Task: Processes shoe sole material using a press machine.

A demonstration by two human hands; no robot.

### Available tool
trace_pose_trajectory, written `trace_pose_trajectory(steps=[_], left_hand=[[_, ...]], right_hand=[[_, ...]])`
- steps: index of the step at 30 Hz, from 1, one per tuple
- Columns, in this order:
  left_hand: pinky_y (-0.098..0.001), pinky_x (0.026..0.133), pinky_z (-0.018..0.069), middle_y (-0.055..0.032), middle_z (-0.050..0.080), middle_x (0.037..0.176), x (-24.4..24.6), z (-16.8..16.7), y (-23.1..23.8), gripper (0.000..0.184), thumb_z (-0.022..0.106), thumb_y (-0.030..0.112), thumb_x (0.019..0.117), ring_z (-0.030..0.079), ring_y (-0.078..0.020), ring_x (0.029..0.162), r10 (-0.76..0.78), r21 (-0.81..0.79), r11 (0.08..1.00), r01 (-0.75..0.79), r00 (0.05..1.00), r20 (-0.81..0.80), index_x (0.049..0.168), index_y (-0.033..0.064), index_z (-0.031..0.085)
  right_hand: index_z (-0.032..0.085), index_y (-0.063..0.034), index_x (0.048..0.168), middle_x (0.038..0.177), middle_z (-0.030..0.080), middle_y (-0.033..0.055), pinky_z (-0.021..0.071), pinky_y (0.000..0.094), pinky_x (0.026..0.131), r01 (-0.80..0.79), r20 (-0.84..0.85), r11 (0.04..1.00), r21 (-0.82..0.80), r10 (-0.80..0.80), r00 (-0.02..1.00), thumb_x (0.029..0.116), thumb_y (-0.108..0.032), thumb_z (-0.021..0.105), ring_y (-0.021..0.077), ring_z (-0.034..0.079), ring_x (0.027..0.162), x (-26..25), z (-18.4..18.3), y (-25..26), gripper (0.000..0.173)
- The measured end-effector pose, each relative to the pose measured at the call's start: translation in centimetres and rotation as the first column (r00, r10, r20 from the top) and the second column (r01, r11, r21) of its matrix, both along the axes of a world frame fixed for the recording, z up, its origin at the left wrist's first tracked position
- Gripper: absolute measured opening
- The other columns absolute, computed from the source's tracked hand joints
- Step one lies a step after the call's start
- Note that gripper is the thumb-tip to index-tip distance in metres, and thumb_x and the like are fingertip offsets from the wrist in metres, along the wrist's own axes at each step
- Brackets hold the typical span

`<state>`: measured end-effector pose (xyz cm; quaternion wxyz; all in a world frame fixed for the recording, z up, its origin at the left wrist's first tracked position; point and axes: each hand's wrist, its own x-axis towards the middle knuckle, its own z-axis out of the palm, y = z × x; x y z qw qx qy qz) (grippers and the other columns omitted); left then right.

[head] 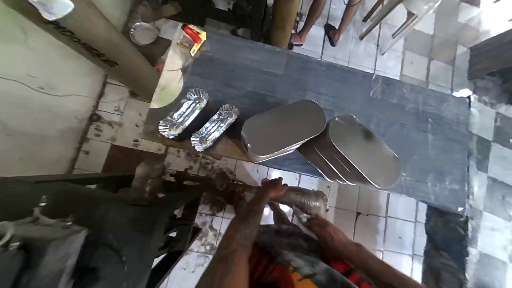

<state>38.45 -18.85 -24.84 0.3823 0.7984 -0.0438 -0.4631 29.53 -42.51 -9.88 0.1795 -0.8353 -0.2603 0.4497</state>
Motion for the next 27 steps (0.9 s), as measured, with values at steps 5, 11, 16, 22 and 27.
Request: trace_pose_trajectory(steps=[5,11,16,22,27], left_hand=[[-0.0627,0.108,0.0401,-0.0185,0.064,0.136,0.2,2.5,-1.3,0.063,0.034,0.053,0.106,0.057,-0.0347,0.131,0.123,0.089,0.99,-0.107,0.972,-0.202,0.127,0.0058,0.069],[-0.059,0.106,0.0432,-0.0237,0.065,0.128,-1.9,14.6,8.1,0.055,0.036,0.042,0.1105,0.06,-0.0358,0.124,0.3,-0.103,0.95,-0.295,0.953,0.044,0.127,-0.0013,0.066],[-0.0328,0.095,0.0541,-0.0066,0.068,0.124,-8.7,28.0,18.5,0.045,0.039,0.038,0.1104,0.065,-0.0113,0.108,0.882,-0.489,0.453,-0.745,0.453,0.128,0.142,0.0096,0.056],[-0.0379,0.107,0.0487,-0.0132,0.059,0.138,-13.6,28.4,27.0,0.042,0.033,0.021,0.1119,0.059,-0.0158,0.122,0.884,-0.562,0.307,-0.768,0.012,0.467,0.147,0.0029,0.048],[-0.0713,0.096,0.0462,-0.026,0.067,0.121,-25.6,23.4,34.0,0.071,0.039,0.065,0.1028,0.064,-0.0461,0.114,0.732,0.297,0.183,-0.937,0.332,0.595,0.139,0.0066,0.058]], right_hand=[[0.067,-0.0036,0.129,0.127,0.068,0.0203,0.0428,0.055,0.111,0.044,-0.167,0.991,-0.124,-0.064,0.984,0.1027,-0.027,0.056,0.0376,0.062,0.123,-3.4,-0.5,-1.0,0.037],[0.058,0.0043,0.139,0.142,0.057,0.0287,0.0369,0.0537,0.117,0.0,-0.291,0.98,-0.201,-0.06,0.955,0.1076,-0.015,0.049,0.0445,0.051,0.136,-2.3,-0.6,1.7,0.038],[0.064,-0.0008,0.134,0.133,0.064,0.025,0.0432,0.0496,0.113,-0.167,-0.254,0.985,0.041,0.171,0.952,0.1041,-0.019,0.056,0.0385,0.059,0.127,-0.5,0.2,2.7,0.036],[0.07,0.0,0.126,0.124,0.069,0.0203,0.0513,0.0468,0.106,-0.109,-0.189,0.963,0.246,0.158,0.969,0.0954,-0.017,0.067,0.0302,0.067,0.116,1.5,-1.9,7.9,0.035],[0.07,0.0059,0.114,0.112,0.072,0.0204,0.0554,0.0463,0.098,-0.015,0.044,0.833,0.553,-0.011,0.999,0.0921,-0.004,0.063,0.0272,0.069,0.107,1.6,1.4,21.4,0.025]])
